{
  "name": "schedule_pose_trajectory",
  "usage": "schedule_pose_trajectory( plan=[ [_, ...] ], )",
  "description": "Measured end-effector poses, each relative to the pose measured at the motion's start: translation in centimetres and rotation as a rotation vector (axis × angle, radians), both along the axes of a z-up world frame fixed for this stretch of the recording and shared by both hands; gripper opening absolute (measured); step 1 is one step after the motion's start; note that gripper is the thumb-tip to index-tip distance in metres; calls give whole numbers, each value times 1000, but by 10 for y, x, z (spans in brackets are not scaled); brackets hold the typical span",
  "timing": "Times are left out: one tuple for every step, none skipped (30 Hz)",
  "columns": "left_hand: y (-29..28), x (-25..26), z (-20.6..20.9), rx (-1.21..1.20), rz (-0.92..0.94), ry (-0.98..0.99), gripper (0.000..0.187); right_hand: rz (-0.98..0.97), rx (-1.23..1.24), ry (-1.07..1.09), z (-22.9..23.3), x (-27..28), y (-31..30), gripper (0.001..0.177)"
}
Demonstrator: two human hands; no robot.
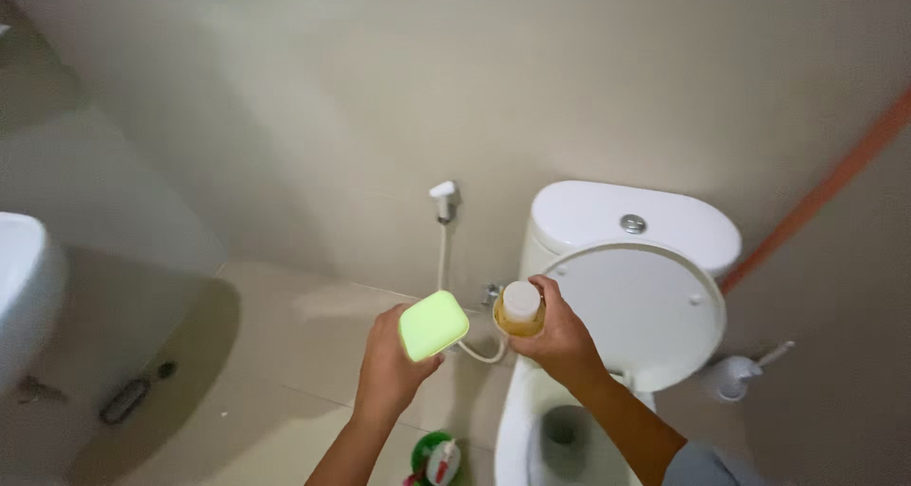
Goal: The person cleans a bathroom toilet. They first move a soap bar and a small bottle from the toilet tank to the sink. They then fill a spray bottle with water from a bidet sprayer, pour some into a green cup, and use a pink brush to scrub the toilet tank and seat with the soapy water.
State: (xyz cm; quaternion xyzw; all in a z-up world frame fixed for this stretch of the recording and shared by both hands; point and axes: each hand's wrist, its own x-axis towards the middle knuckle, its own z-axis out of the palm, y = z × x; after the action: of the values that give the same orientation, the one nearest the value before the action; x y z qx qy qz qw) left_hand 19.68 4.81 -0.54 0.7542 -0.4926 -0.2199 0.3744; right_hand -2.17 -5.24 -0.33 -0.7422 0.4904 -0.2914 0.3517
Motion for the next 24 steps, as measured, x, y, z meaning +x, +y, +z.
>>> schedule_pose_trajectory(
  plan=[
    [3, 15, 0, 34, 14, -15, 73, -6, 30, 18, 0, 17, 0, 89],
    [7, 31, -1, -7, 20, -11, 72, -13, 60, 37, 0, 33, 1, 89],
    [13, 48, -2, -49, 28, -5, 70, -16, 89, 57, -1, 50, 2, 89],
    [19, 64, -2, -92, 36, 0, 69, -2, 82, 66, -1, 67, 4, 88],
    [23, 82, -2, -87, 49, 1, 70, 14, 75, 76, -1, 86, 4, 88],
    [28, 99, -1, -83, 63, 3, 71, 31, 68, 85, -1, 104, 5, 88],
    [33, 116, -1, -81, 78, 6, 71, 30, 55, 117, -1, 123, 7, 91],
    [38, 133, 1, -59, 97, -1, 75, 28, 42, 148, 0, 142, 10, 94],
    [42, 151, 2, -35, 115, -8, 79, 26, 30, 179, 0, 162, 13, 97],
    [47, 170, 2, -11, 133, -15, 82, 50, 4, 129, 0, 180, 15, 95],
    [52, 187, 3, -2, 143, -35, 83, 74, -22, 77, 2, 196, 18, 92],
    [58, 203, 5, 7, 153, -55, 84, 98, -47, 25, 4, 213, 22, 89],
    [64, 221, 7, 17, 160, -75, 86, 98, -19, 52, 6, 232, 27, 91],
    [72, 238, 8, -1, 174, -63, 86, 97, 9, 80, 9, 249, 32, 93],
    [79, 251, 9, -18, 189, -51, 86, 99, 36, 108, 11, 263, 36, 95],
    [86, 265, 8, -36, 205, -40, 86, 121, 51, 94, 14, 278, 39, 94],
    [94, 280, 8, -47, 216, -58, 86, 147, 65, 82, 16, 296, 45, 94],
    [102, 296, 8, -57, 226, -77, 87, 173, 80, 71, 19, 315, 52, 94],
    [110, 311, 8, -63, 240, -92, 87, 193, 70, 104, 22, 334, 57, 95],
    [117, 325, 7, -62, 258, -90, 86, 212, 60, 137, 25, 354, 62, 97],
    [125, 338, 6, -60, 280, -89, 84, 234, 50, 170, 27, 372, 68, 98],
    [133, 350, 5, -58, 302, -87, 82, 254, 59, 139, 28, 387, 74, 95],
    [140, 361, 4, -52, 320, -101, 82, 272, 69, 110, 28, 401, 80, 93],
    [147, 373, 3, -45, 337, -115, 82, 290, 79, 81, 28, 415, 86, 90]
  ],
)
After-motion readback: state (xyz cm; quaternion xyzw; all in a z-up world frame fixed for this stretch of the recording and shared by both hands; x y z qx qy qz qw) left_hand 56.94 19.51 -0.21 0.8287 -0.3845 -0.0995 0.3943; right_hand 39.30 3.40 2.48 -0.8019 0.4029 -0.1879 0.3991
